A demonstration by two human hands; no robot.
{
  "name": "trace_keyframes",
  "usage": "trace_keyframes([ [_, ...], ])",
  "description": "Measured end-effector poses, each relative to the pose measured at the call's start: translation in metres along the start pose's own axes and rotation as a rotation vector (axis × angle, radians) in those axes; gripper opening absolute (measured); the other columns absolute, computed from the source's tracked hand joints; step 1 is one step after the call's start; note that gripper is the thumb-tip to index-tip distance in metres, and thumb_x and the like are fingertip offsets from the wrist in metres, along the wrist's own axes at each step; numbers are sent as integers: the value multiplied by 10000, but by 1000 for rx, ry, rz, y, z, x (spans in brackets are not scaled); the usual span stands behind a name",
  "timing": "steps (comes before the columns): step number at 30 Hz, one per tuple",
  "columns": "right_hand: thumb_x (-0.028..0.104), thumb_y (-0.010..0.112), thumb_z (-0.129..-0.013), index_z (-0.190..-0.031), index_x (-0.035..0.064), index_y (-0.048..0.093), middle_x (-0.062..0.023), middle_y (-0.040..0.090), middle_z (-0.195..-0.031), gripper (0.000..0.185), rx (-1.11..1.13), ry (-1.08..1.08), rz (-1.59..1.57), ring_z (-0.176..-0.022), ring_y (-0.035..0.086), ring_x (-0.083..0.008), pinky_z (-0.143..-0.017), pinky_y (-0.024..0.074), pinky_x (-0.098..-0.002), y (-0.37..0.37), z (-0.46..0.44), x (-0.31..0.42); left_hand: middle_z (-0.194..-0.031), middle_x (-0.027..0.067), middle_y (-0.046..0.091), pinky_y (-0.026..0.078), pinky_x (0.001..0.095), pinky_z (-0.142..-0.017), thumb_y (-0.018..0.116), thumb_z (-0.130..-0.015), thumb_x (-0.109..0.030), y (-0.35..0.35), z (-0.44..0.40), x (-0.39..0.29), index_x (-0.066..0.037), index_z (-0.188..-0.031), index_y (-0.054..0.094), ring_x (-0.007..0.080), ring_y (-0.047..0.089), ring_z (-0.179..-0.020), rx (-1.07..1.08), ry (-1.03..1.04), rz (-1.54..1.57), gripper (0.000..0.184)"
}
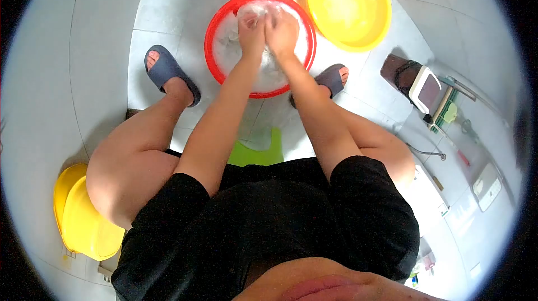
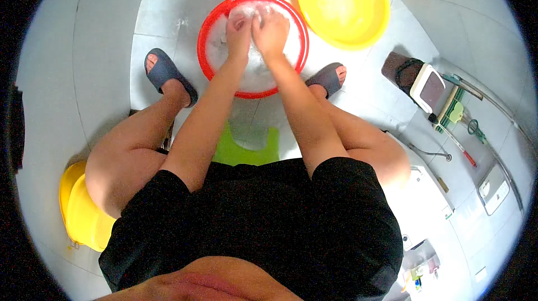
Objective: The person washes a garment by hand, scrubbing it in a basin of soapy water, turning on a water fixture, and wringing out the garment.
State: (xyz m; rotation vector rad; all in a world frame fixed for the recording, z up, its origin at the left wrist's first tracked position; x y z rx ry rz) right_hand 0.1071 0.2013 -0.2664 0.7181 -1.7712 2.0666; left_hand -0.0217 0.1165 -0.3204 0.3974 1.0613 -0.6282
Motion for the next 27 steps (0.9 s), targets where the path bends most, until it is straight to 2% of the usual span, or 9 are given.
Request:
trace_keyframes([
  [5, 497, 531, -934, -1349, 242, 619, -209, 413, -1521, 495, -101, -211, 208, -1407, 371, -383, -1017, 349, -729, 108, 52, -68, -1321, 184, 569, 417, 428, -1066, 706, -872, -149, -21, 23, -9, -27, -1321, 538, 324, 537, -1228, 216, 312, -619, 494],
  [10, 363, 546, -977, -1344, 23, 582, -237, 610, -1328, 502, 442, 227, 186, -1286, 549, -369, -1049, 453, -499, 87, 15, -58, -1277, 198, 593, 411, 463, -1060, 685, -881, -144, -21, 41, -21, -40, -1280, 563, 393, 549, -1185, 99, 492, -755, 429],
  [12, 352, 520, -961, -1140, -8, 686, -278, 670, -1157, 435, 715, 25, 428, -1103, 648, -409, -915, 527, -498, 120, -1, -79, -1214, 233, 607, 433, 468, -1039, 661, -907, -214, -24, 31, 25, -2, -1262, 559, 415, 571, -1126, 304, -170, -679, 425],
  [17, 295, 530, -944, -1058, 22, 738, -205, 711, -1160, 362, 672, -42, 293, -1035, 699, -344, -906, 543, -443, 141, -43, -129, -1285, 266, 591, 426, 446, -1044, 501, -994, -419, -52, 11, 99, 23, -1225, 600, 445, 562, -1157, 75, -239, -732, 509],
  [19, 401, 567, -953, -1073, 60, 735, -148, 723, -1136, 399, 999, 619, -424, -967, 703, -269, -877, 547, -402, 83, 8, -89, -1293, 249, 597, 422, 450, -1052, 465, -1000, -468, -44, 9, 111, 28, -1239, 593, 441, 560, -1175, 53, -296, -593, 565],
  [22, 532, 589, -939, -1142, 92, 716, -126, 720, -1089, 500, 1088, 736, -476, -920, 689, -203, -856, 550, -393, 66, 16, -90, -1309, 178, 611, 418, 451, -1067, 449, -1007, -494, -44, 20, 156, -21, -1268, 602, 400, 568, -1205, -186, -553, -53, 562],
  [23, 532, 589, -939, -1142, 92, 716, -126, 720, -1089, 500, 1087, 734, -474, -920, 689, -203, -856, 550, -393, 52, 15, -74, -1306, 141, 618, 420, 445, -1069, 483, -998, -482, 1, 16, 189, -59, -1286, 598, 360, 569, -1217, 208, -545, 378, 525],
  [24, 581, 569, -936, -1201, 73, 683, -140, 727, -1063, 584, 1090, 633, -250, -918, 699, -232, -823, 562, -401, 27, 9, -53, -1303, 104, 624, 422, 439, -1070, 516, -989, -471, 37, 25, 184, -98, -1304, 594, 319, 570, -1229, 606, -505, 802, 494],
  [27, 637, 562, -911, -1337, 83, 608, -250, 641, -1261, 700, 854, 114, 114, -1071, 683, -339, -923, 539, -465, 42, -13, -47, -1251, 54, 643, 431, 433, -1050, 567, -956, -461, 18, 58, 131, -164, -1316, 576, 253, 564, -1226, 347, -863, 494, 466],
])
Point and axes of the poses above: each hand's wrist, its own z-axis away from the middle knuckle, its own y-axis out of the palm, x = y × z, the point moved 10 cm from there along -z, towards the middle knuckle
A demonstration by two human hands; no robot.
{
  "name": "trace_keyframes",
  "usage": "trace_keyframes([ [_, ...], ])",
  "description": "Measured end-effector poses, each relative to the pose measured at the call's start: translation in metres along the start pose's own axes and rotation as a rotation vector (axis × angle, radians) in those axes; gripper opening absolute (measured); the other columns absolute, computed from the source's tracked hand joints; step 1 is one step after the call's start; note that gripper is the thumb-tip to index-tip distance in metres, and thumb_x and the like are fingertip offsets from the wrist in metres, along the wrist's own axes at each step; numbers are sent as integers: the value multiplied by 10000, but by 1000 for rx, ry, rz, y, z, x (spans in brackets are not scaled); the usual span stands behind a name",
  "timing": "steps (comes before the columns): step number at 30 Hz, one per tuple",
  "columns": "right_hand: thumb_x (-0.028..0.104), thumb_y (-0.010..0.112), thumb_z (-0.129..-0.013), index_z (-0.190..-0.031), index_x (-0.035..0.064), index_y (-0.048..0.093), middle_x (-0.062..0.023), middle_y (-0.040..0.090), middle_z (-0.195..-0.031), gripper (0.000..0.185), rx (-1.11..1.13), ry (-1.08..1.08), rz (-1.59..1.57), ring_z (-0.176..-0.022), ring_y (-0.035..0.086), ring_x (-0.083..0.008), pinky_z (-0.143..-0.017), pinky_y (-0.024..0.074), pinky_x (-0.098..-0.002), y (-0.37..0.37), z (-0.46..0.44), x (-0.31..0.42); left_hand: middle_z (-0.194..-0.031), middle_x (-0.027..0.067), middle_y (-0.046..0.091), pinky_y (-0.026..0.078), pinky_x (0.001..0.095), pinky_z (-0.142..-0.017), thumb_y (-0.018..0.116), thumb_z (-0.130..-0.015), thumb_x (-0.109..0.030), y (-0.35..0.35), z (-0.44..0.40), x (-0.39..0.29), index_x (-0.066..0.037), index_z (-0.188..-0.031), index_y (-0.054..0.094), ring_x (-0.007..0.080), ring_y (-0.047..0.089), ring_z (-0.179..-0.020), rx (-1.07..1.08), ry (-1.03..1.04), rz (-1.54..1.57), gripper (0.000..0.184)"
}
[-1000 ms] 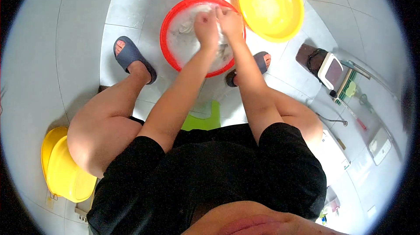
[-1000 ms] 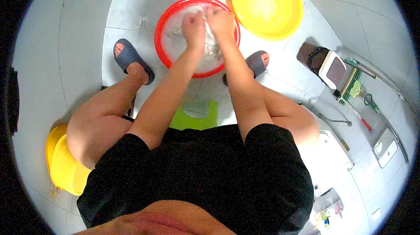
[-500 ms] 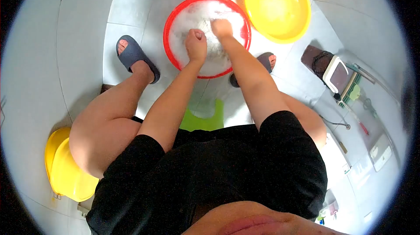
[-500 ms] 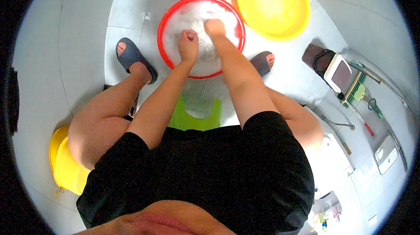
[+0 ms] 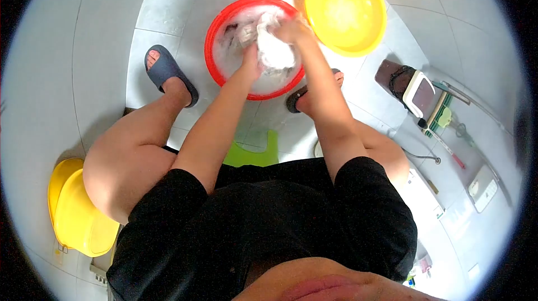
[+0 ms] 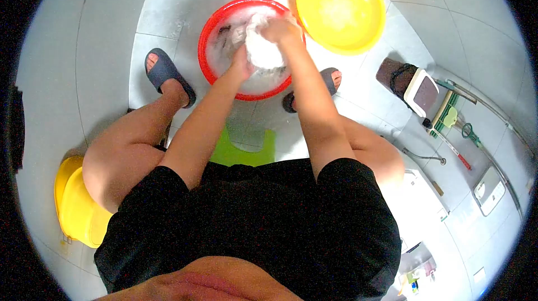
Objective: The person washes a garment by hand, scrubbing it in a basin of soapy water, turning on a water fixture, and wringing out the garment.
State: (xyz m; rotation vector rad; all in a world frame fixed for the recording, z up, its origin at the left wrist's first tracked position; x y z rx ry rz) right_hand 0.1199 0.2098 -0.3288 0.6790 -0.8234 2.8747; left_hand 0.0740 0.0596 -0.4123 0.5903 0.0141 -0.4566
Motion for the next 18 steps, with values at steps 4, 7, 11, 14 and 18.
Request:
trace_keyframes([
  [4, 526, 631, -882, -1443, 114, 533, -233, 456, -1484, 703, -608, -64, 252, -1352, 458, -411, -1091, 391, -525, 1, 33, 49, -1120, 23, 637, 516, 416, -831, 586, -937, -410, -9, 6, -7, -180, -1216, 615, 201, 616, -1012, -149, -95, -251, 363],
  [7, 422, 689, -853, -1446, 172, 531, -170, 388, -1549, 663, -756, -187, 329, -1456, 295, -420, -1127, 297, -618, 36, 49, 51, -1044, 59, 646, 495, 473, -847, 610, -905, -433, -45, 2, -22, -116, -1134, 653, 196, 618, -959, -285, 77, -283, 394],
  [11, 383, 654, -876, -1408, 136, 565, -173, 418, -1526, 593, -680, -176, 390, -1461, 278, -392, -1152, 249, -617, 68, 27, 33, -1109, 226, 672, 470, 499, -962, 631, -858, -443, -89, 11, -46, 73, -1131, 663, 320, 639, -1041, -522, 235, -666, 584],
  [14, 345, 597, -902, -1330, 70, 610, -208, 508, -1450, 508, -611, 20, 266, -1390, 413, -387, -1135, 323, -574, 89, -44, -26, -1196, 309, 645, 464, 476, -988, 649, -841, -419, -101, 4, -52, 137, -1194, 622, 398, 619, -1126, -604, 247, -982, 659],
  [18, 311, 547, -923, -1218, -6, 648, -243, 633, -1270, 445, -62, 148, 341, -1207, 591, -394, -1045, 446, -503, 72, -55, -16, -1340, 206, 584, 457, 447, -1010, 597, -926, -440, -81, 10, -49, 34, -1389, 524, 331, 554, -1224, -492, 152, -717, 667],
])
Point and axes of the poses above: each hand's wrist, its own z-axis away from the middle knuckle, its own y-axis out of the palm, x = y × z, the point moved 10 cm from there along -z, towards the middle knuckle
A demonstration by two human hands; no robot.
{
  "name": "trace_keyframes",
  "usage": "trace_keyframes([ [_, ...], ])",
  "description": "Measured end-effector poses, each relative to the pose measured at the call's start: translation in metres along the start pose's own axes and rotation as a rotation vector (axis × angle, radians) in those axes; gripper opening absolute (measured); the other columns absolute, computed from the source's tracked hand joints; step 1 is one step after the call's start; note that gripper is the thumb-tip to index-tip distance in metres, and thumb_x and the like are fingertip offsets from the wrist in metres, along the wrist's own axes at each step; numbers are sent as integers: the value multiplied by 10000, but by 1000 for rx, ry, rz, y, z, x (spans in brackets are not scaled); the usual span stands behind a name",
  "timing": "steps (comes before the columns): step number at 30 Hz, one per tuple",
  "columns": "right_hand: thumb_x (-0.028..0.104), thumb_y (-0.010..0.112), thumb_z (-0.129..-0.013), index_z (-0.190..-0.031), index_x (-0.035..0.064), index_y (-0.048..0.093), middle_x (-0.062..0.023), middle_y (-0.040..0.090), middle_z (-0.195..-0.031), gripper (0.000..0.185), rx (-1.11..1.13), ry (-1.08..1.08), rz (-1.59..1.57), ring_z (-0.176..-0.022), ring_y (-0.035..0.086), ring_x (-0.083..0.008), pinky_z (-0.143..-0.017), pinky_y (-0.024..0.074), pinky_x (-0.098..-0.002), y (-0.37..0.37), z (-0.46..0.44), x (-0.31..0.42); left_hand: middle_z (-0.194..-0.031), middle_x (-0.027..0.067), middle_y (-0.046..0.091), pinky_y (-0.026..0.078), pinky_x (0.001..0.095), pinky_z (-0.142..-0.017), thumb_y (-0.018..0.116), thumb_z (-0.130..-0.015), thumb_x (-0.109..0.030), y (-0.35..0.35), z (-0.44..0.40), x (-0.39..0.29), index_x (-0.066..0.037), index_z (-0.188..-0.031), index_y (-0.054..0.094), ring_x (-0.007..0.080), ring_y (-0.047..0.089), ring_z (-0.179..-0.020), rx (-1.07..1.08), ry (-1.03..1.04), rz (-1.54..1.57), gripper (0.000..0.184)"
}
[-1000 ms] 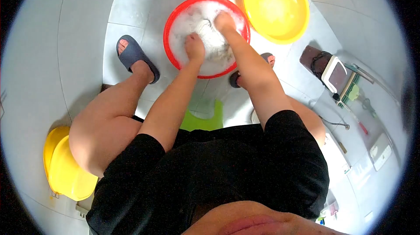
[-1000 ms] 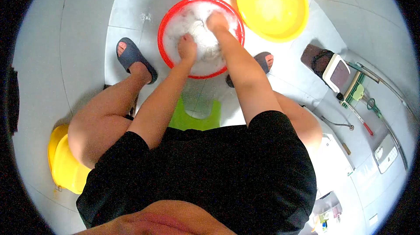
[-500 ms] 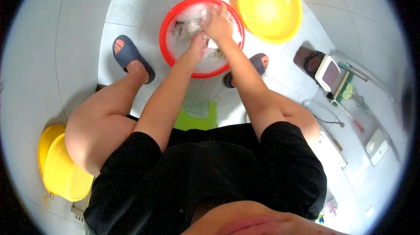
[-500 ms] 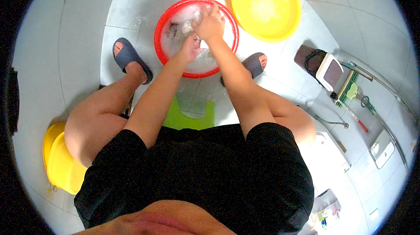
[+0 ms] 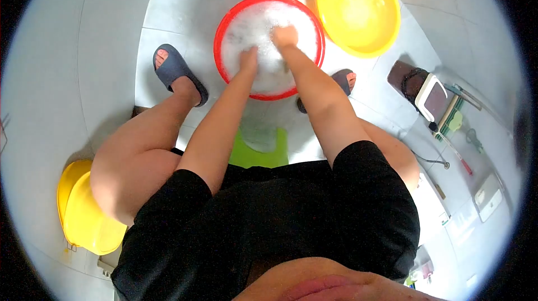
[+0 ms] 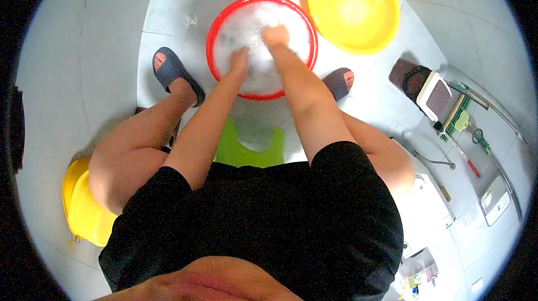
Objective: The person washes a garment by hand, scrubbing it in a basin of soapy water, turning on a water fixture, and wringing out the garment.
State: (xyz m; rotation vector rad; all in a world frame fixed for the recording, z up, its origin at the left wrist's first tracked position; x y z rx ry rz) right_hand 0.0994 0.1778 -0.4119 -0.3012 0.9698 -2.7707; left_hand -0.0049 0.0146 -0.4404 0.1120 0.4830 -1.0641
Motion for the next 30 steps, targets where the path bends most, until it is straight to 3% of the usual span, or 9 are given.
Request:
trace_keyframes([
  [3, 376, 518, -960, -1004, -15, 708, -288, 692, -1048, 437, -565, 7, -307, -1010, 679, -411, -942, 515, -491, -60, -2, -21, -1438, 180, 514, 418, 448, -1061, 572, -954, -532, 14, 5, -8, -22, -1474, 445, 313, 511, -1277, 134, 37, 344, 739],
  [10, 400, 507, -992, -1166, -79, 673, -308, 672, -1158, 536, -161, -44, -630, -1062, 674, -397, -944, 489, -476, -96, 61, -10, -1410, 136, 564, 420, 446, -1100, 511, -989, -565, 45, 85, -44, -84, -1456, 493, 290, 537, -1291, 448, -306, 688, 670],
  [13, 366, 563, -966, -1233, -53, 658, -294, 663, -1221, 505, 141, 37, -1220, -1148, 651, -383, -983, 482, -427, -95, 88, 3, -1360, 118, 611, 446, 471, -1095, 467, -1023, -494, 75, 95, -70, -93, -1431, 519, 302, 584, -1252, 756, -277, 985, 575],
  [18, 431, 580, -955, -1373, 78, 578, -201, 631, -1310, 548, -391, -32, -527, -1261, 575, -339, -1058, 450, -426, -108, 82, 6, -1342, 92, 630, 464, 489, -1068, 480, -1016, -472, 81, 66, -41, -83, -1377, 552, 308, 618, -1205, 675, -176, 823, 536],
  [20, 453, 587, -935, -1412, 106, 559, -172, 522, -1470, 590, -638, -135, -127, -1437, 384, -383, -1131, 367, -519, -98, 88, 31, -1365, 91, 614, 443, 491, -1085, 484, -1013, -489, 77, 63, -35, -82, -1391, 542, 303, 595, -1236, 680, -220, 909, 558],
  [21, 459, 589, -916, -1451, 249, 530, -127, 361, -1594, 577, -378, -31, -191, -1482, 218, -472, -1096, 237, -758, -79, 93, 39, -1388, 91, 599, 421, 493, -1103, 488, -1010, -506, 75, 62, -30, -81, -1404, 531, 298, 572, -1266, 686, -261, 991, 581],
  [25, 460, 562, -932, -1426, 88, 542, -170, 393, -1561, 619, -894, -173, -94, -1472, 268, -435, -1179, 224, -619, -10, 79, 32, -1477, 74, 516, 295, 500, -1178, 516, -1001, -527, 29, 68, -43, -106, -1448, 501, 286, 447, -1373, 391, -102, 1180, 614],
  [28, 463, 514, -947, -1408, -2, 532, -209, 386, -1561, 655, -837, -190, -393, -1460, 324, -403, -1176, 250, -570, -15, 63, 24, -1445, 59, 533, 365, 500, -1130, 618, -977, -431, 11, 48, -23, -119, -1436, 520, 283, 484, -1322, 249, -78, 982, 564],
  [30, 446, 454, -971, -1465, 27, 469, -187, 370, -1581, 648, 230, 51, 203, -1444, 381, -355, -1162, 258, -592, 22, 22, 24, -1414, 54, 546, 410, 483, -1086, 674, -945, -370, 19, 20, 1, -128, -1413, 542, 272, 513, -1281, 263, -81, 815, 544],
])
Point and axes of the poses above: each hand's wrist, its own z-axis away from the middle knuckle, its own y-axis out of the palm, x = y × z, the point moved 10 cm from there along -z, towards the middle knuckle
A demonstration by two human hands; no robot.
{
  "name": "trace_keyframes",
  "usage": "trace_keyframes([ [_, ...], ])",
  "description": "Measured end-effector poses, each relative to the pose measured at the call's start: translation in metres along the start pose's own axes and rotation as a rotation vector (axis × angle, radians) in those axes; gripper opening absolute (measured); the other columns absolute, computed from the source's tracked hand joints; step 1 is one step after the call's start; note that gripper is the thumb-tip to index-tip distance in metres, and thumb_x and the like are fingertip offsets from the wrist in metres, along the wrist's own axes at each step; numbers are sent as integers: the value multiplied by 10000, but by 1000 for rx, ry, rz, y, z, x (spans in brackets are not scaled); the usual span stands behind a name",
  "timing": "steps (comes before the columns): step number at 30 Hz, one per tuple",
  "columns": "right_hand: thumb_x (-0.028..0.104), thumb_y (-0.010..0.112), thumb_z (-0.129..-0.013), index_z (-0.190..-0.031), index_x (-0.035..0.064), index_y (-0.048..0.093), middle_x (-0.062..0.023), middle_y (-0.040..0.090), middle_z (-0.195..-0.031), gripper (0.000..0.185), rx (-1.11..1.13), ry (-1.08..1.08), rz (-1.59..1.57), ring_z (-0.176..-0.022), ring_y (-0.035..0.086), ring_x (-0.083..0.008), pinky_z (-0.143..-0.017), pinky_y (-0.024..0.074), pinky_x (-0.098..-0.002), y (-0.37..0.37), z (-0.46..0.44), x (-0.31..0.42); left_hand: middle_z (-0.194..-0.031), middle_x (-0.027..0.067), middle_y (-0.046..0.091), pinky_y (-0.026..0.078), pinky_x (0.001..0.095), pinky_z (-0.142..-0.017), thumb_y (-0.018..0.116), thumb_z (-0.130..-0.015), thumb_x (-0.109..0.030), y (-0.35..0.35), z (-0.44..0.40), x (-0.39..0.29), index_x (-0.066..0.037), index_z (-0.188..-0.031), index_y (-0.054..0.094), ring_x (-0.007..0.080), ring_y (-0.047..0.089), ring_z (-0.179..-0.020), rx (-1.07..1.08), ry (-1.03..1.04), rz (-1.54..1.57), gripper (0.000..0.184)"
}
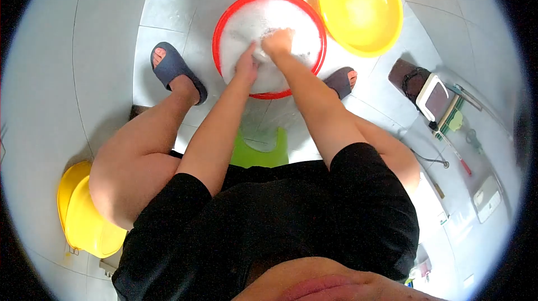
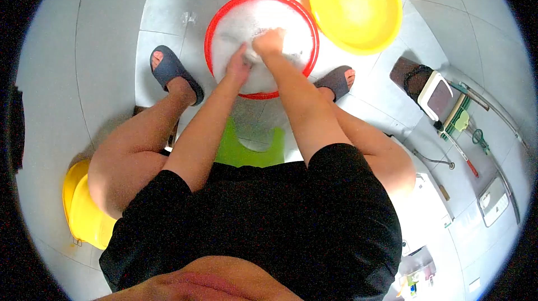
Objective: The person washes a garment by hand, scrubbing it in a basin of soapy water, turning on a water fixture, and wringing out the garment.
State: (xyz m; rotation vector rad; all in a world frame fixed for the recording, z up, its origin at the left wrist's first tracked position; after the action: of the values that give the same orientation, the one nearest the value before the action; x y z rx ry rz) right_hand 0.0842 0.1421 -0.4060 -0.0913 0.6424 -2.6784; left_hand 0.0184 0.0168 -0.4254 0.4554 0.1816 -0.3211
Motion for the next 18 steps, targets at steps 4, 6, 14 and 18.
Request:
trace_keyframes([
  [4, 409, 410, -985, -1455, 64, 496, -166, 443, -1543, 589, 78, -35, -384, -1403, 452, -332, -1172, 265, -570, 15, -31, -28, -1283, 62, 605, 506, 385, -956, 807, -839, -244, 24, 14, 3, -114, -1322, 607, 219, 586, -1143, -68, -182, -295, 539],
  [6, 366, 412, -989, -1382, 133, 598, -132, 542, -1468, 493, -92, -111, -325, -1374, 490, -334, -1175, 297, -526, -3, -35, -28, -1258, 86, 605, 504, 372, -954, 782, -862, -238, 29, 11, 0, -61, -1310, 599, 223, 577, -1146, 17, -139, -313, 515],
  [14, 372, 523, -996, -1249, 122, 693, -148, 675, -1282, 395, -405, -228, -928, -1204, 632, -278, -1057, 459, -428, -30, -29, -70, -1268, 165, 639, 467, 393, -987, 671, -950, -284, 77, 54, -29, 67, -1342, 547, 286, 602, -1160, -75, 308, -291, 540],
  [18, 370, 566, -997, -1254, 57, 668, -132, 715, -1183, 418, 79, -465, -1670, -1052, 694, -224, -922, 554, -382, -26, 16, -64, -1301, 226, 619, 436, 417, -1027, 621, -991, -329, 121, 104, -40, 104, -1338, 533, 349, 590, -1194, 20, 663, -500, 562],
])
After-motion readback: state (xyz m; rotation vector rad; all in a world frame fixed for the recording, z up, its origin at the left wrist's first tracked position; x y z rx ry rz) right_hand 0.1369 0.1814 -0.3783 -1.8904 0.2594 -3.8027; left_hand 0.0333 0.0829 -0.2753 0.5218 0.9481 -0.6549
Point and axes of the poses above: each hand's wrist, its own z-axis away from the middle knuckle, its own y-axis out of the palm, x = y × z, the point moved 10 cm from there along -z, towards the middle knuckle
